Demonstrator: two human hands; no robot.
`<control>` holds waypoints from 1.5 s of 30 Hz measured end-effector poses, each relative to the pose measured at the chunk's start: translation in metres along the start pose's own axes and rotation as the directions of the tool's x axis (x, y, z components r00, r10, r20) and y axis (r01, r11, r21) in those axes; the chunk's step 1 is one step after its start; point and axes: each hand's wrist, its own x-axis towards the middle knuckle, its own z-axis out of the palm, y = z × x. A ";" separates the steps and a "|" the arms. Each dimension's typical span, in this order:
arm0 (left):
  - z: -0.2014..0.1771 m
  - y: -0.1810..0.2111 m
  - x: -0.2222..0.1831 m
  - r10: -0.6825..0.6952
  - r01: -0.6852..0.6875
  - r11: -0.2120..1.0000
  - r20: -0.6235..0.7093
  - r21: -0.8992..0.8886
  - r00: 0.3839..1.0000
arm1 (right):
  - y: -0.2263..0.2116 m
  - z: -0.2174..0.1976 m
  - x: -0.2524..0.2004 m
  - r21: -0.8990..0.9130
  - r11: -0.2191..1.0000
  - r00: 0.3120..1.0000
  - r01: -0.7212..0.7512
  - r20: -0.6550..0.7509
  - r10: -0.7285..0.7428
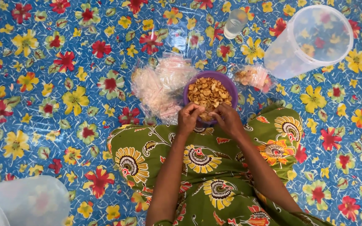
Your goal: The person portions snacks from a bowl into individual plastic bags by scooping and pouring the snacks into each bag by hand, then pressing and shifting the snacks within the bag. The person repeats this process for multiple bags, placing each filled bag onto a pile.
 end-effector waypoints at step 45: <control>-0.032 0.024 0.045 -0.202 -0.032 0.940 -0.629 -0.340 0.751 | 0.131 -0.021 0.005 0.628 0.721 0.812 -0.294 -0.233 0.535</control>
